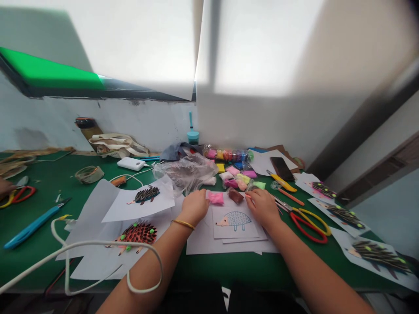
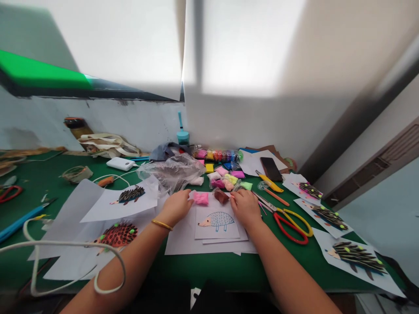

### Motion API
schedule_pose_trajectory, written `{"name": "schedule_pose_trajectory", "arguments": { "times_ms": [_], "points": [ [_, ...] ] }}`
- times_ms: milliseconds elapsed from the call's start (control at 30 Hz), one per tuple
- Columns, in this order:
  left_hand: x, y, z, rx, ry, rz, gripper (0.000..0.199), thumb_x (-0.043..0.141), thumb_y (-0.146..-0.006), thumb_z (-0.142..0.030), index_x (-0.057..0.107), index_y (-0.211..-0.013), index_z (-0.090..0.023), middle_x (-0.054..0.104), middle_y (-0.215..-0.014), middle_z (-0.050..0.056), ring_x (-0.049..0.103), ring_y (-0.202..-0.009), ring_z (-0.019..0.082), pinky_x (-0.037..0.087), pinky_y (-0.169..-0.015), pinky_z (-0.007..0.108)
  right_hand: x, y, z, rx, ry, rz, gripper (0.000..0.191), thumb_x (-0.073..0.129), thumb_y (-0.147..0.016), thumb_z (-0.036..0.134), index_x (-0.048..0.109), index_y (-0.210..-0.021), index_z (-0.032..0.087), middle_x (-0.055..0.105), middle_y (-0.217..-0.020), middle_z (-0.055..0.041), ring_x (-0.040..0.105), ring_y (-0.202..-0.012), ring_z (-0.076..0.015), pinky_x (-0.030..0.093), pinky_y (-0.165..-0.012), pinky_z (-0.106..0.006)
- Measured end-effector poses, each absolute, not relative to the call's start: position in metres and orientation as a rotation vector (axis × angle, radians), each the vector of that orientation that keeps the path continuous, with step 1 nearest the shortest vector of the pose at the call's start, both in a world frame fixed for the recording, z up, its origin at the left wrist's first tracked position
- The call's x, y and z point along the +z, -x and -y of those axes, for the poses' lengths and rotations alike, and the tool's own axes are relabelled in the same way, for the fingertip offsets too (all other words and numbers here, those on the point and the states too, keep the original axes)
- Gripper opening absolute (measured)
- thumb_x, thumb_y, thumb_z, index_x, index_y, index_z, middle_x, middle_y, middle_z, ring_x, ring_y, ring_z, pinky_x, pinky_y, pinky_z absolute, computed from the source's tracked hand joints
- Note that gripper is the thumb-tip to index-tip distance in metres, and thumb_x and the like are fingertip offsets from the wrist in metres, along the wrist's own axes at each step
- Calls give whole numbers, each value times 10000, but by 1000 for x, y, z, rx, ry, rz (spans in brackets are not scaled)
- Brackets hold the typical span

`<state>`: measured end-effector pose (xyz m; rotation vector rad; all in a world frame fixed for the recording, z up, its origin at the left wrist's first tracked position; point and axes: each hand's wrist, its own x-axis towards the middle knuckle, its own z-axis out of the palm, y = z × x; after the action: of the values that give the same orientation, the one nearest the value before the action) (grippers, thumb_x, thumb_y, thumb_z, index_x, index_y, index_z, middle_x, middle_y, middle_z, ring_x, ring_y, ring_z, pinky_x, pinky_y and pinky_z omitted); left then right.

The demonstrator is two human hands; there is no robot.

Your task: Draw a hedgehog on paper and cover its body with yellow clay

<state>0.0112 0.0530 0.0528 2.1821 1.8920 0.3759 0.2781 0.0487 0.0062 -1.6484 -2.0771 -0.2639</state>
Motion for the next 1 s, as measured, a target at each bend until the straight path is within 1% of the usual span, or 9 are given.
{"name": "schedule_pose_trajectory", "arguments": {
  "times_ms": [267,433,467,533,667,733,867,933,1000],
  "points": [
    [39,-14,-74,477,-2051,-1831,512,581,-790,-150,550,-1300,-180,721,-1007,112,674,-913,246,464,-798,301,11,-271,-47,-268,1610,2102,290,487,-937,319,684,-1119,211,661,-1064,-90,537,-1006,-255,359,-850,-367],
    [38,-16,-75,581,-2027,-1757,486,536,-799,-132,580,-1280,-186,729,-982,87,673,-894,230,463,-784,285,24,-247,-39,-226,1417,2265,294,539,-921,332,646,-1182,251,638,-1182,-88,514,-1124,-279,371,-886,-382],
    [38,-16,-75,594,-2024,-1749,474,531,-802,-134,589,-1270,-180,728,-991,92,672,-906,236,463,-794,292,26,-240,-39,-222,1390,2293,305,561,-909,336,638,-1191,248,637,-1187,-90,494,-1166,-293,369,-903,-393],
    [36,-17,-75,613,-2014,-1742,444,527,-808,-142,610,-1244,-160,721,-1024,118,666,-939,256,463,-820,317,29,-229,-41,-215,1352,2350,334,602,-886,347,627,-1201,238,638,-1193,-91,489,-1174,-298,363,-943,-418],
    [31,-18,-78,631,-1978,-1713,412,538,-800,-130,636,-1199,-142,716,-1036,144,661,-957,275,463,-851,346,30,-211,-57,-229,1315,2433,438,695,-809,339,611,-1224,227,633,-1220,-98,486,-1162,-309,283,-1054,-495],
    [28,-18,-80,655,-1948,-1688,425,544,-788,-108,632,-1202,-142,717,-1026,139,661,-953,267,463,-860,344,31,-204,-67,-210,1312,2481,459,709,-792,353,612,-1222,225,626,-1235,-105,474,-1178,-314,294,-1040,-503],
    [24,-20,-83,749,-1856,-1616,444,576,-774,-95,620,-1214,-138,714,-1029,126,658,-940,242,468,-877,334,33,-195,-77,-162,1358,2533,344,680,-809,399,662,-1106,225,652,-1176,-100,487,-1151,-311,343,-968,-477],
    [24,-21,-83,809,-1788,-1564,449,583,-775,-91,610,-1221,-140,713,-1025,111,663,-896,213,482,-857,315,33,-195,-75,-171,1379,2477,307,666,-818,394,667,-1072,221,660,-1149,-100,495,-1132,-307,338,-967,-474],
    [25,-22,-82,867,-1710,-1499,448,581,-782,-90,600,-1227,-137,717,-986,89,668,-822,178,503,-808,290,34,-197,-71,-183,1389,2398,314,651,-828,389,657,-1090,217,670,-1110,-102,505,-1107,-303,324,-980,-482]
  ]
}}
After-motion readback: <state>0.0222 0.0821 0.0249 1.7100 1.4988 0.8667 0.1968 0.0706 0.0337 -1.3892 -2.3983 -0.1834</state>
